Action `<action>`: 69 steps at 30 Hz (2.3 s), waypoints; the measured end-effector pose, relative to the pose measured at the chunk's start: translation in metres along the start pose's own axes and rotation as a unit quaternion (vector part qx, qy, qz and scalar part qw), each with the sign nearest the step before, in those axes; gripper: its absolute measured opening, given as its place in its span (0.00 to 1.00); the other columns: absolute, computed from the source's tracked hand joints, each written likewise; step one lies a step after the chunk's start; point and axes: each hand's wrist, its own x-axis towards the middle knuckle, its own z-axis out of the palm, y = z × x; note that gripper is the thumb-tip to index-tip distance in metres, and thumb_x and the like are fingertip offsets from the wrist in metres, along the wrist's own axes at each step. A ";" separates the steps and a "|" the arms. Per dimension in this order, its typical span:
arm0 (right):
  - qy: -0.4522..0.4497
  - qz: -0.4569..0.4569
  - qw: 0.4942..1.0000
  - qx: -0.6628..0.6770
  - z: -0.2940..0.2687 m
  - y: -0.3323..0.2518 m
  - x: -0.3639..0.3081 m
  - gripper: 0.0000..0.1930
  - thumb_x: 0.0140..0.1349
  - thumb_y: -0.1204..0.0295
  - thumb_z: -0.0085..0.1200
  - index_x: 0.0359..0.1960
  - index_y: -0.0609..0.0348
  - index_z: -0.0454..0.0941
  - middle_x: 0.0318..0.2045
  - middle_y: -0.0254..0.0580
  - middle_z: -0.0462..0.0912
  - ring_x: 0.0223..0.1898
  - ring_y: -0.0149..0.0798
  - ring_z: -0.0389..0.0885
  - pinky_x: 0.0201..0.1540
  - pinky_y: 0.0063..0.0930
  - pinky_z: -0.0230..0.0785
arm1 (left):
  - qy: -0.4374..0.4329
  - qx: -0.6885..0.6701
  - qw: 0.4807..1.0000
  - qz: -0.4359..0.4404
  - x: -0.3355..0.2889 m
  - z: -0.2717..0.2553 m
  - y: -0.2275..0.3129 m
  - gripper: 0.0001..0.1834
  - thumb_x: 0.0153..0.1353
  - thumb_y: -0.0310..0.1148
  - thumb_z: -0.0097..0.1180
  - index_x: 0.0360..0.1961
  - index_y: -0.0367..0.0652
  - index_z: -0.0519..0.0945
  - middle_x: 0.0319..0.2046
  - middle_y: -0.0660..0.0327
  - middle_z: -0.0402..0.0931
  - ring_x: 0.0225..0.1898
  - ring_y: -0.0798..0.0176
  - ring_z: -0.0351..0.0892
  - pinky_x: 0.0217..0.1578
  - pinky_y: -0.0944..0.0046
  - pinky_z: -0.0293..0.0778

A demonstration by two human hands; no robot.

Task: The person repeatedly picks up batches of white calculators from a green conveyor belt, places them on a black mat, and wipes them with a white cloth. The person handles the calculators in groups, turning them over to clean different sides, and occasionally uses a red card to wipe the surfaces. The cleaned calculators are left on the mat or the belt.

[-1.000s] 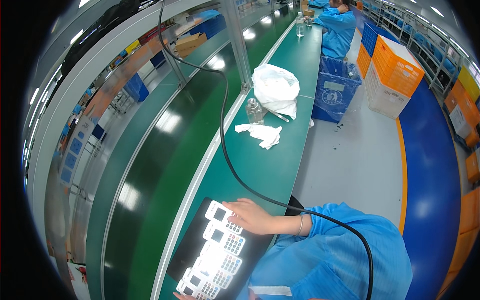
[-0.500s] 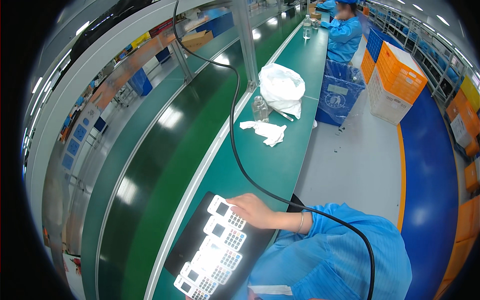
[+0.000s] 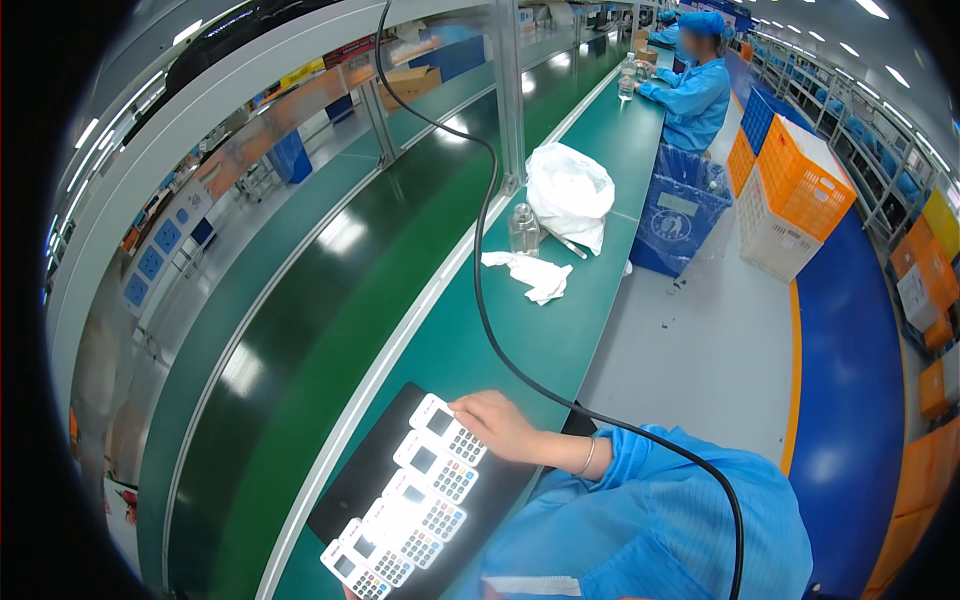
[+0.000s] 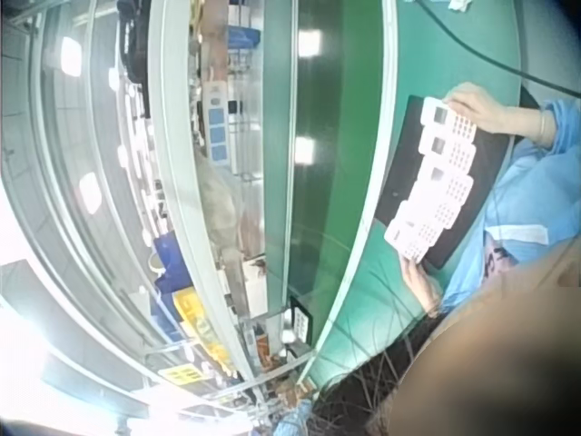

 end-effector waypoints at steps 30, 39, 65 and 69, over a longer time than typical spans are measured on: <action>-0.052 0.101 0.990 0.078 0.000 0.002 0.003 0.20 0.80 0.64 0.36 0.61 0.68 0.71 0.57 0.49 0.78 0.55 0.36 0.77 0.60 0.30 0.67 | -0.073 -0.175 0.976 0.110 0.169 0.050 0.008 0.45 0.67 0.17 0.53 0.80 0.49 0.46 0.65 0.54 0.70 0.64 0.60 0.72 0.65 0.57 0.70; -0.023 0.112 0.991 0.064 0.005 -0.002 0.008 0.16 0.76 0.74 0.44 0.59 0.65 0.79 0.50 0.46 0.84 0.50 0.33 0.80 0.55 0.27 0.70 | -0.048 -0.113 0.987 0.103 0.177 0.047 -0.001 0.23 0.81 0.43 0.36 0.58 0.36 0.75 0.50 0.57 0.81 0.51 0.69 0.80 0.56 0.64 0.75; -0.053 0.064 0.993 0.089 -0.007 0.009 0.009 0.17 0.75 0.74 0.44 0.58 0.69 0.78 0.51 0.46 0.82 0.48 0.30 0.81 0.52 0.23 0.72 | -0.086 0.315 0.903 0.279 0.182 0.058 -0.001 0.34 0.80 0.45 0.25 0.44 0.38 0.87 0.44 0.55 0.80 0.52 0.55 0.71 0.61 0.55 0.64; -0.059 0.050 0.993 0.094 -0.009 0.010 0.008 0.17 0.75 0.74 0.45 0.59 0.70 0.78 0.52 0.46 0.82 0.49 0.31 0.81 0.52 0.23 0.72 | -0.056 0.302 0.915 0.262 0.177 0.064 0.001 0.36 0.80 0.46 0.22 0.44 0.38 0.87 0.44 0.54 0.79 0.51 0.53 0.72 0.61 0.56 0.63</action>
